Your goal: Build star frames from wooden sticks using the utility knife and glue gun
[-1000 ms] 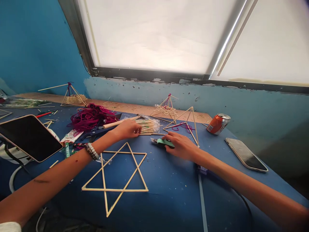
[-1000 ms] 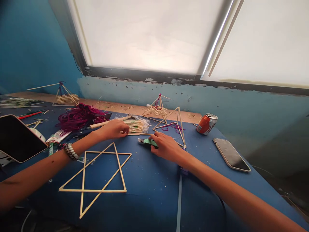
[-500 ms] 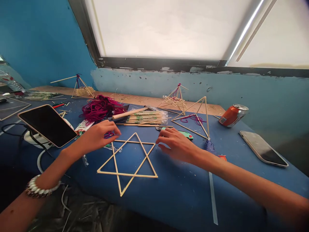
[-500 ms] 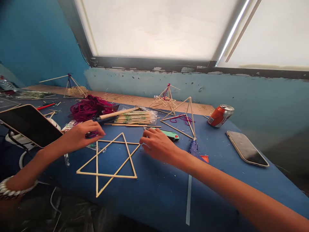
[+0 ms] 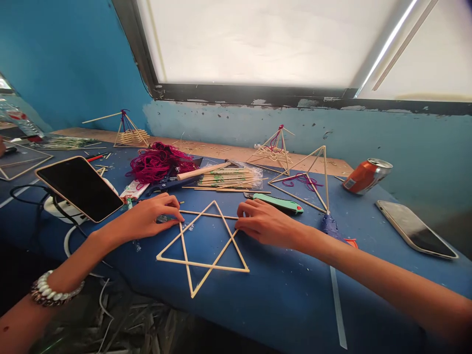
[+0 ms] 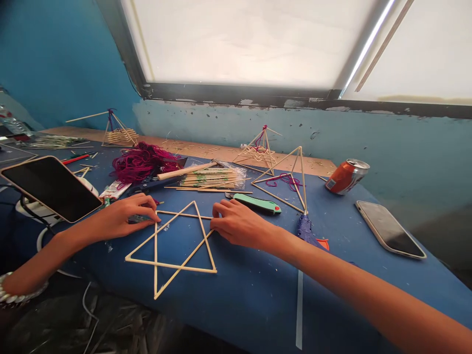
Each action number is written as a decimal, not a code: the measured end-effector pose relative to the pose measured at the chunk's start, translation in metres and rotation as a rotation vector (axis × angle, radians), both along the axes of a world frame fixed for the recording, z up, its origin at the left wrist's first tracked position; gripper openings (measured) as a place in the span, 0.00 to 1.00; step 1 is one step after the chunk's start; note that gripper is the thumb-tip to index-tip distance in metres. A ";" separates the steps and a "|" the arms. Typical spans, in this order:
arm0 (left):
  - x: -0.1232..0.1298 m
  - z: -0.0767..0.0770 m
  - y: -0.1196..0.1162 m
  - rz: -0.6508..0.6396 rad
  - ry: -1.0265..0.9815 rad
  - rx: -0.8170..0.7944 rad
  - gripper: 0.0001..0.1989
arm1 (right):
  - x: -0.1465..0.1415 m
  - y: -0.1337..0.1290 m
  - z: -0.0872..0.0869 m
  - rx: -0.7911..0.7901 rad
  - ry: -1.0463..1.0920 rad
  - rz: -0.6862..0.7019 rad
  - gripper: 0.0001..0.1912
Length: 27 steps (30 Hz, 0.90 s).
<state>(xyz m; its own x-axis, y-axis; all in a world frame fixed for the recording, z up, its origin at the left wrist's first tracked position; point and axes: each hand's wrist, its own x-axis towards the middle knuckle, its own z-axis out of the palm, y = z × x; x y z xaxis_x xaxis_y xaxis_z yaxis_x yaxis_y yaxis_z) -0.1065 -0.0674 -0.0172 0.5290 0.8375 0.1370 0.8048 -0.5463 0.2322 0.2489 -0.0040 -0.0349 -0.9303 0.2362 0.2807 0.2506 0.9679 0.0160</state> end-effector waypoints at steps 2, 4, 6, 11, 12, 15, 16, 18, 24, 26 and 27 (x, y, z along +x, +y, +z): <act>0.000 0.001 0.001 -0.006 0.024 -0.007 0.13 | 0.001 0.000 0.000 0.008 -0.009 0.001 0.12; 0.001 0.001 0.002 -0.012 0.032 -0.015 0.13 | 0.002 0.001 0.000 0.019 -0.017 -0.001 0.11; 0.002 0.002 0.003 -0.021 0.023 -0.022 0.13 | 0.004 0.003 0.000 0.030 -0.020 -0.005 0.11; 0.009 0.004 0.006 -0.045 -0.005 -0.042 0.13 | 0.009 0.013 0.002 0.040 -0.014 -0.017 0.12; 0.011 0.004 0.007 -0.046 -0.010 -0.047 0.13 | 0.010 0.016 0.002 0.040 -0.014 -0.021 0.12; 0.018 0.006 0.008 -0.046 -0.017 -0.059 0.13 | 0.013 0.026 0.002 0.026 -0.019 -0.032 0.11; 0.020 0.007 0.008 -0.047 -0.017 -0.060 0.12 | 0.013 0.029 0.002 0.020 -0.023 -0.035 0.11; 0.024 0.007 0.009 -0.048 -0.021 -0.058 0.12 | 0.015 0.034 0.001 0.014 -0.033 -0.036 0.11; 0.025 0.004 0.008 -0.035 -0.024 -0.031 0.12 | 0.016 0.040 -0.001 0.030 -0.020 -0.048 0.11; 0.023 0.003 0.006 -0.029 -0.025 -0.006 0.12 | 0.020 0.037 0.006 0.037 0.002 -0.067 0.14; 0.022 0.003 0.005 -0.020 -0.027 0.015 0.13 | 0.025 0.034 0.012 0.044 0.021 -0.086 0.15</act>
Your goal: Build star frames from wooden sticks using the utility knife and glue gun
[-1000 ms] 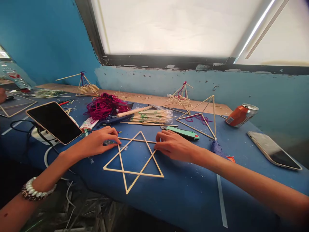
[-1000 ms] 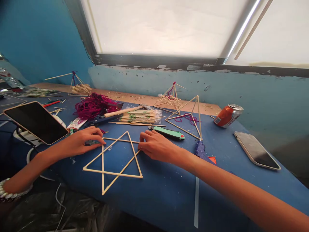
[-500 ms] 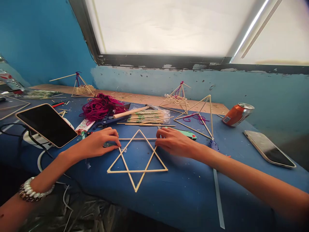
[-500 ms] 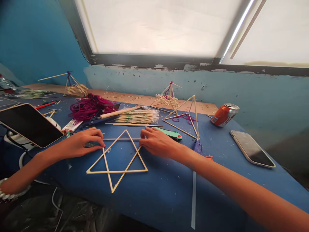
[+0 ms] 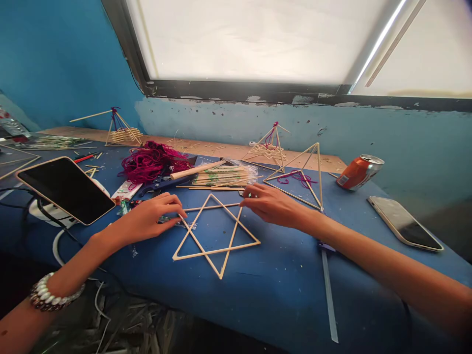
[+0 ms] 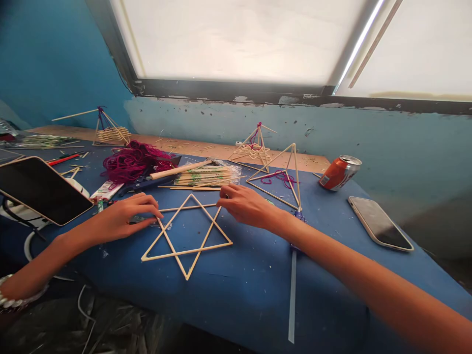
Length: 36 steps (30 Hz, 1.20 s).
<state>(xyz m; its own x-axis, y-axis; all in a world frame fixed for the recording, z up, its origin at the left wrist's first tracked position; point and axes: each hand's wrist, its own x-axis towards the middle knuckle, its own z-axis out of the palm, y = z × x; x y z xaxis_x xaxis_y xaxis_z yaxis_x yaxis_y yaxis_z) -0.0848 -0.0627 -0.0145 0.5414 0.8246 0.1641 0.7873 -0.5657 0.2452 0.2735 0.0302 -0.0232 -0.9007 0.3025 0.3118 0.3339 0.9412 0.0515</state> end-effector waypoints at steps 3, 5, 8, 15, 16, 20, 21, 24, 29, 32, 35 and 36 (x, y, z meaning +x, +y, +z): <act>-0.003 0.001 -0.008 0.050 -0.016 0.092 0.13 | 0.027 -0.015 0.024 0.032 0.108 -0.119 0.17; -0.002 0.003 -0.016 0.086 -0.049 0.163 0.13 | 0.054 -0.031 0.040 0.041 0.208 -0.252 0.16; 0.005 0.004 -0.031 0.150 -0.154 0.287 0.09 | 0.101 -0.059 0.049 0.063 0.331 -0.528 0.13; 0.046 0.004 -0.054 0.176 -0.304 0.490 0.06 | 0.159 -0.111 0.006 -0.212 -0.096 -0.847 0.22; 0.051 0.006 -0.056 0.166 -0.303 0.501 0.07 | 0.159 -0.114 -0.001 -0.222 -0.113 -0.870 0.24; 0.064 0.012 -0.065 0.121 -0.309 0.518 0.08 | 0.158 -0.120 -0.019 -0.220 -0.119 -0.923 0.26; 0.065 0.012 -0.068 0.114 -0.306 0.522 0.08 | 0.160 -0.121 -0.021 -0.210 -0.108 -0.920 0.25; 0.062 0.012 -0.078 0.141 -0.311 0.526 0.08 | 0.165 -0.120 -0.021 -0.140 -0.044 -0.904 0.25; 0.051 -0.002 -0.076 0.324 -0.419 0.406 0.14 | 0.126 -0.103 0.009 -0.010 0.107 -0.761 0.17; 0.051 -0.010 -0.065 0.361 -0.427 0.323 0.22 | 0.077 -0.070 0.021 -0.064 0.053 -0.590 0.14; 0.053 -0.011 -0.056 0.366 -0.419 0.317 0.23 | 0.040 -0.029 0.012 -0.019 -0.097 -0.529 0.15; 0.054 -0.010 -0.053 0.358 -0.419 0.308 0.22 | 0.034 -0.017 0.005 -0.012 -0.130 -0.540 0.16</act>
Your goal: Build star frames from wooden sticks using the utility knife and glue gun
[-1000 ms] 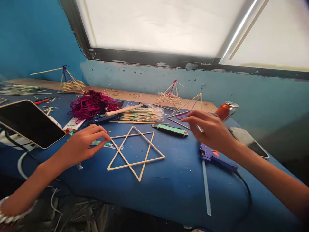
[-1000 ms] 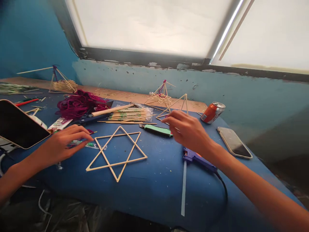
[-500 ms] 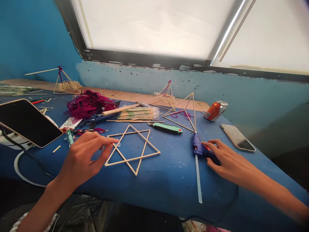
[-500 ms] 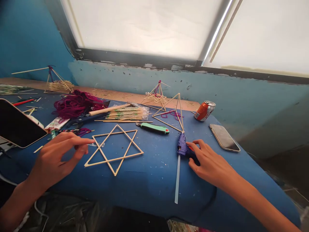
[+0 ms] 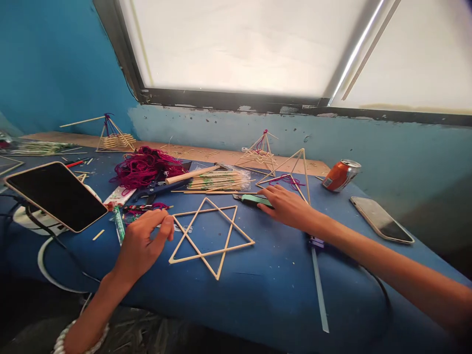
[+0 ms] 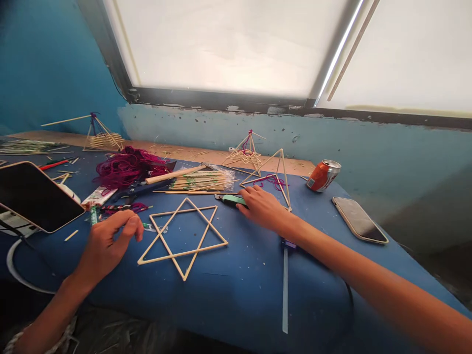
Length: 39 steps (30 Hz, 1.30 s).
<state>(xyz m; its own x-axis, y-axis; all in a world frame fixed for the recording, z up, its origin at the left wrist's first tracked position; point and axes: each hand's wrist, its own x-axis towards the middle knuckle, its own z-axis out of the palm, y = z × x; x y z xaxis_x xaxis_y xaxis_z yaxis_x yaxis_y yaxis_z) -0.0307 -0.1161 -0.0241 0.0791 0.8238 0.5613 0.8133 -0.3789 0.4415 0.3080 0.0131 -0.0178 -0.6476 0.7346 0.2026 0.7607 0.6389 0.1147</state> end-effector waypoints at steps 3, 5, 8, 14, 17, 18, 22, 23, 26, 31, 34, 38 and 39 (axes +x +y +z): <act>0.000 0.008 0.007 -0.074 0.025 -0.043 0.15 | -0.001 0.019 -0.019 -0.001 -0.041 0.019 0.18; -0.001 0.014 0.015 -0.139 0.081 -0.067 0.12 | 0.005 0.019 -0.026 -0.007 -0.017 0.061 0.18; -0.003 0.019 0.031 -0.203 0.185 -0.073 0.11 | 0.014 0.007 -0.022 -0.037 0.062 0.094 0.19; -0.001 0.019 0.077 -0.341 0.345 -0.054 0.09 | 0.005 -0.019 0.012 -0.305 0.247 0.040 0.19; 0.003 0.018 0.100 -0.465 0.407 -0.050 0.08 | -0.010 -0.022 0.029 -0.493 0.303 -0.059 0.20; 0.004 0.017 0.107 -0.491 0.415 -0.047 0.08 | -0.015 -0.022 0.033 -0.552 0.306 -0.086 0.20; 0.006 0.012 0.123 -0.515 0.409 -0.053 0.05 | -0.024 -0.015 0.038 -0.681 0.273 -0.126 0.21; 0.007 0.011 0.125 -0.516 0.407 -0.058 0.05 | -0.023 -0.012 0.036 -0.679 0.262 -0.123 0.21; 0.008 0.011 0.127 -0.524 0.408 -0.064 0.05 | -0.016 -0.003 0.026 -0.589 0.224 -0.073 0.19; 0.010 0.010 0.133 -0.511 0.417 -0.059 0.06 | 0.000 0.011 0.002 -0.330 0.100 0.005 0.20; 0.010 0.004 0.137 -0.520 0.411 -0.058 0.05 | 0.003 0.017 -0.006 -0.249 0.056 0.014 0.20; 0.010 -0.002 0.142 -0.551 0.420 -0.075 0.06 | 0.000 0.021 -0.001 -0.282 0.077 0.041 0.19; 0.010 -0.003 0.142 -0.551 0.418 -0.077 0.06 | -0.001 0.021 0.001 -0.301 0.090 0.050 0.19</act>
<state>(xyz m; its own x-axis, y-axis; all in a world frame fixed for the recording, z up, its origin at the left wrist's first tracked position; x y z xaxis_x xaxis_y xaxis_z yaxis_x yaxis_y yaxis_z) -0.0209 0.0260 -0.0270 0.6940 0.6375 0.3346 0.6187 -0.7657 0.1755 0.3065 0.0344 -0.0167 -0.6738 0.7379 0.0395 0.7259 0.6709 -0.1513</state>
